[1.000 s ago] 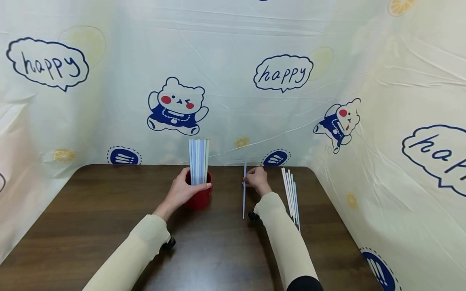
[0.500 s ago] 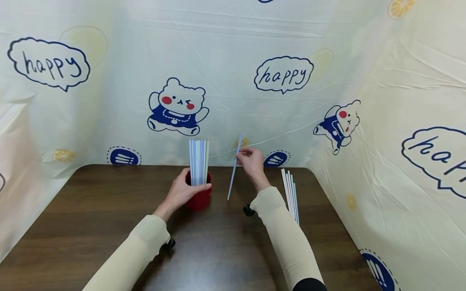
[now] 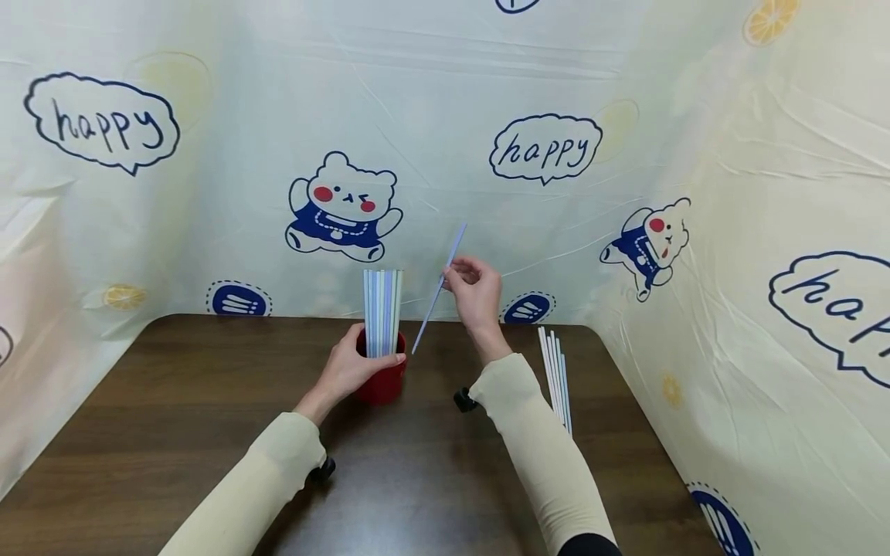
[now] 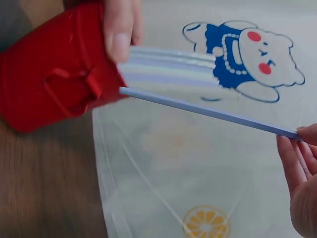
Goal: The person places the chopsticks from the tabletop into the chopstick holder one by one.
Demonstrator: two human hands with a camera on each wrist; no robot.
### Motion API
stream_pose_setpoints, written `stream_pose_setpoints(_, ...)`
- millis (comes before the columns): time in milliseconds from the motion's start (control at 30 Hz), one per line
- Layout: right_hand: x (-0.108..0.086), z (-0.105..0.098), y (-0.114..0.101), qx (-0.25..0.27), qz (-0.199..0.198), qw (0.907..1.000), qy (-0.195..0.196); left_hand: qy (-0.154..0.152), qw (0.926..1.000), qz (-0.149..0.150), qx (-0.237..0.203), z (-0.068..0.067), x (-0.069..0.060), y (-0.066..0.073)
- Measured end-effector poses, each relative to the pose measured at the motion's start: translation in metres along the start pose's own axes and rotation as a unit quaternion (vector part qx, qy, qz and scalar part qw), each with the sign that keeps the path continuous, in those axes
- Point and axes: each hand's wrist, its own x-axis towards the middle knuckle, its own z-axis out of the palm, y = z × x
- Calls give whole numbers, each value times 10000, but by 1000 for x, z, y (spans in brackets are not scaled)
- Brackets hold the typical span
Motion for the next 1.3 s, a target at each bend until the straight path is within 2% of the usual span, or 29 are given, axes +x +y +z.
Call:
stream_pose_setpoints(100,-5,6,-9,217,-244,9994,145,-3,10000,6,4,1,0,-1)
stream_pose_setpoints(233,-3,12,3,277,-529,9982,80,23,10000,23,13,1,0,-1)
stream_pose_setpoints(400,-3,16,26,-319,-757,9960,-345,31,10000,68,-10,1,0,0)
stream_pose_setpoints(567,-11,18,45,-1126,-917,9858,-848,-5,9999,89,-62,0,0,0)
stream_pose_setpoints(1000,-22,24,74,-1811,-570,9710,-1454,54,9999,122,-65,1,1,1)
stream_pose_setpoints(1300,-29,27,87,-1848,-527,9677,-1630,22,9998,199,-86,1,0,0)
